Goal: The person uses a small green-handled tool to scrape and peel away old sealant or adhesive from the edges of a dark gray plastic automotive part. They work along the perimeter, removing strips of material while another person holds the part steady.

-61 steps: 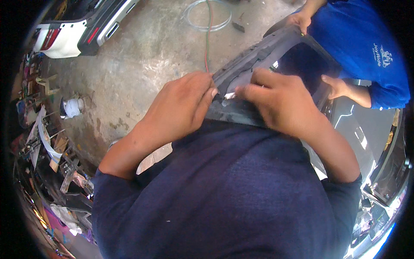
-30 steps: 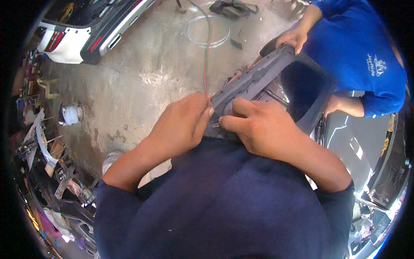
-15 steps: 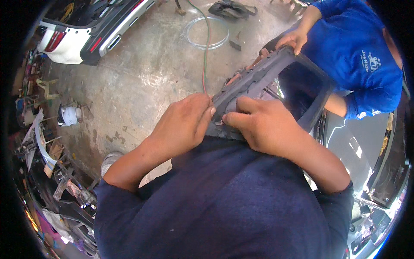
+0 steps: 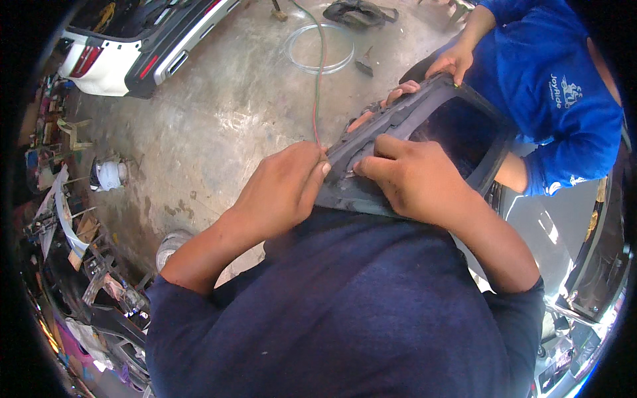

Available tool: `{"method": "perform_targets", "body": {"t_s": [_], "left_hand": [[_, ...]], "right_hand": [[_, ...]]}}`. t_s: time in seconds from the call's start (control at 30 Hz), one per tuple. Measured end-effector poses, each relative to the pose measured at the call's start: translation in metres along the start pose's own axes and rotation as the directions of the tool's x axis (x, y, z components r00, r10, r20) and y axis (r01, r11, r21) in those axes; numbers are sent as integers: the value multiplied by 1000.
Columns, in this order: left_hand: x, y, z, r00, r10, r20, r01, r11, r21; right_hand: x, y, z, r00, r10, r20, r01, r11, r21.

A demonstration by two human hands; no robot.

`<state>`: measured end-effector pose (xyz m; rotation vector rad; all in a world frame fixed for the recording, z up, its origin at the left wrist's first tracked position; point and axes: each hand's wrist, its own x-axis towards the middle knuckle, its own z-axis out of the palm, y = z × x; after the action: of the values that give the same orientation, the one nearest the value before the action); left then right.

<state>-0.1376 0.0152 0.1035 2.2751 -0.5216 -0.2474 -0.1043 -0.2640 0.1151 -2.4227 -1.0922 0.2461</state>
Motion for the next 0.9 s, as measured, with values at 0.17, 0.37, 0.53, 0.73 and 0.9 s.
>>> {"method": "perform_targets", "body": {"t_s": [0.17, 0.37, 0.53, 0.73, 0.9], "left_hand": [[1, 5, -5, 998, -24, 55, 23, 1000, 13], [7, 12, -15, 984, -21, 177, 11, 998, 57], [24, 5, -22, 963, -37, 267, 15, 996, 82], [37, -4, -32, 919, -63, 390, 31, 996, 86], [32, 16, -35, 914, -116, 389, 14, 967, 255]], "right_hand": [[-5, 15, -6, 995, 96, -5, -96, 995, -17], [-13, -1, -14, 998, 63, -10, -62, 992, 113], [-14, -1, -8, 999, 35, -8, -33, 984, 174], [-15, -1, -6, 999, 43, 14, -44, 983, 177], [-8, -8, 3, 1000, 31, -5, -30, 993, 118]]}}
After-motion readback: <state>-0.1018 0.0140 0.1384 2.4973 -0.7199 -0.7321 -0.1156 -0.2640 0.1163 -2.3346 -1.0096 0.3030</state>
